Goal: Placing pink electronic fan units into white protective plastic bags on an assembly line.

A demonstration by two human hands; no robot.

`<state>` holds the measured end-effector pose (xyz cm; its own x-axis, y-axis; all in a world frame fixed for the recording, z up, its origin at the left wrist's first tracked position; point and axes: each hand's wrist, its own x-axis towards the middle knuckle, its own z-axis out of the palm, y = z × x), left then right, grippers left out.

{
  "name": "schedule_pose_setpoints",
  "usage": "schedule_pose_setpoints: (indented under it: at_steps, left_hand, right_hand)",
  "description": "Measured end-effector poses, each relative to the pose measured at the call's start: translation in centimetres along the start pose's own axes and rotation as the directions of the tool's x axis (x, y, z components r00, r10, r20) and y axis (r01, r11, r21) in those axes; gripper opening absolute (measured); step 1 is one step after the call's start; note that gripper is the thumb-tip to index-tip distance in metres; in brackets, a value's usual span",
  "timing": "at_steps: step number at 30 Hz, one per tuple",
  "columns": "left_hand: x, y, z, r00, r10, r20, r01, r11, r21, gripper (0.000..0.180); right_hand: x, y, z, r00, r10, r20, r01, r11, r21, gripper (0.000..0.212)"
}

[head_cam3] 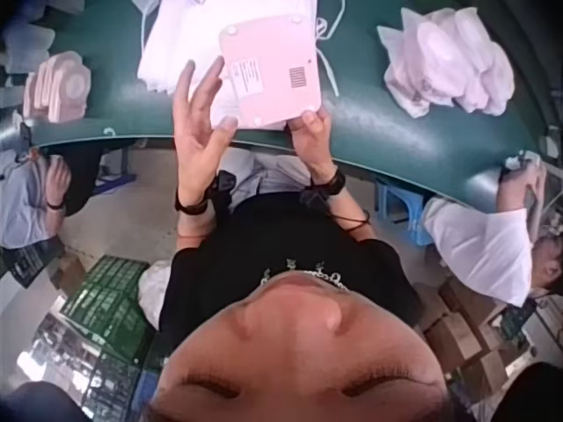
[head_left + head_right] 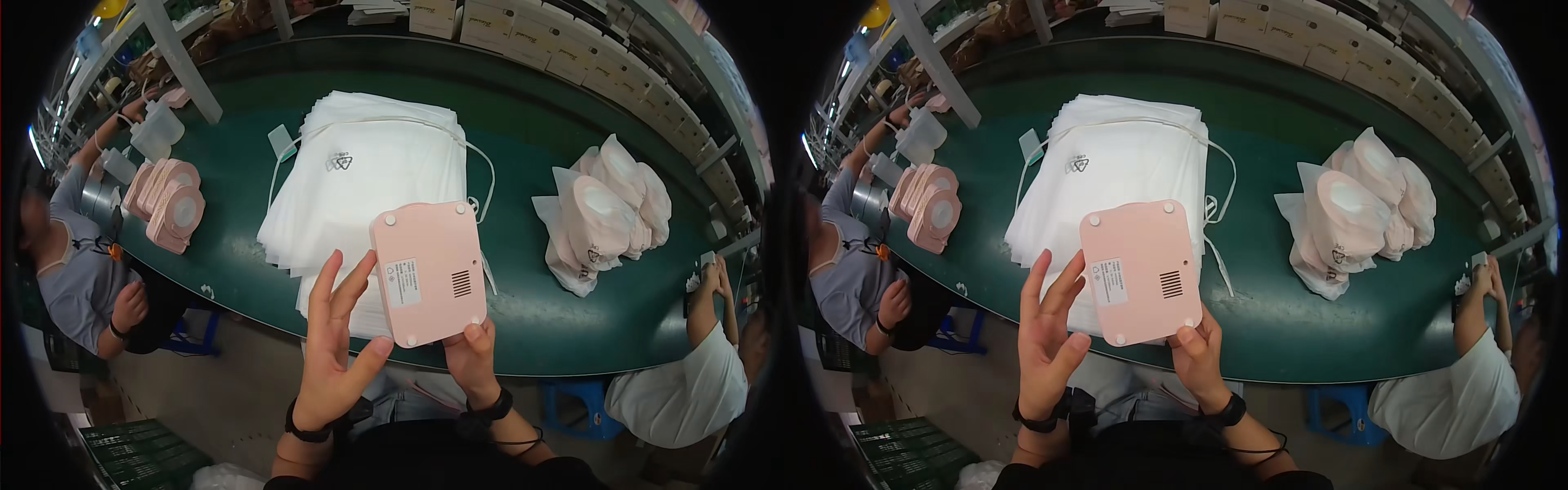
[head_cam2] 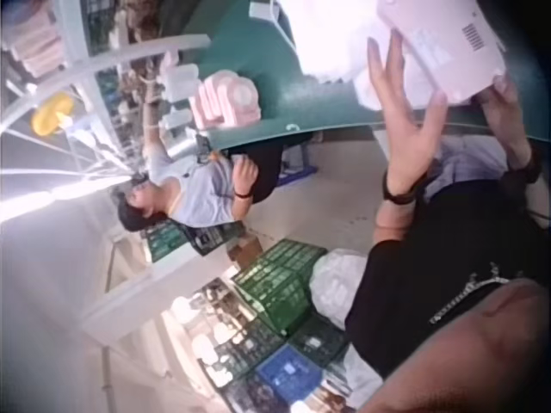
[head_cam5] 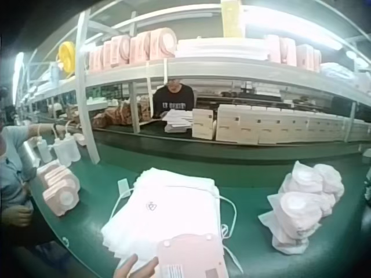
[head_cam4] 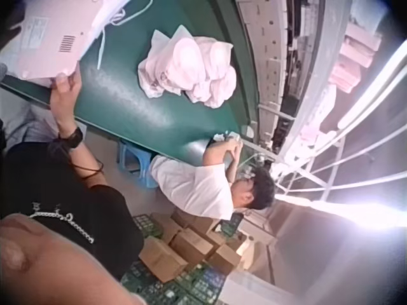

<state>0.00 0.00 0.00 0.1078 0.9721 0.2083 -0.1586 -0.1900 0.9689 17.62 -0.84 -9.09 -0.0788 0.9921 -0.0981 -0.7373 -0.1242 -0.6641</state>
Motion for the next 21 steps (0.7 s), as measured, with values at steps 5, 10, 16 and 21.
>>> schedule_pose_setpoints:
  at_steps: [5,10,16,21]
  left_hand:
    - [0.0,-1.1,-0.1,0.999,-0.006,-0.033,0.009,0.995,0.097,0.089]
    - [-0.2,-1.8,0.1,0.997,0.046,-0.068,-0.031,0.978,0.207,0.111]
    - [-0.2,-2.3,0.9,0.982,-0.051,-0.181,0.010,0.975,-0.223,0.130]
    - [-1.1,-2.2,1.4,0.987,0.149,0.058,-0.144,0.986,-0.087,0.133]
  right_hand:
    - [0.0,-0.3,0.0,0.999,-0.036,0.009,0.037,0.990,-0.138,0.061]
    - [0.1,-0.9,1.5,0.878,-0.329,0.348,0.478,0.568,-0.670,0.058]
    - [-0.9,-1.2,3.9,0.856,-0.467,0.221,0.514,0.725,-0.459,0.072]
    - [-1.8,-1.5,-3.9,0.931,0.358,0.066,-0.356,0.934,-0.031,0.091]
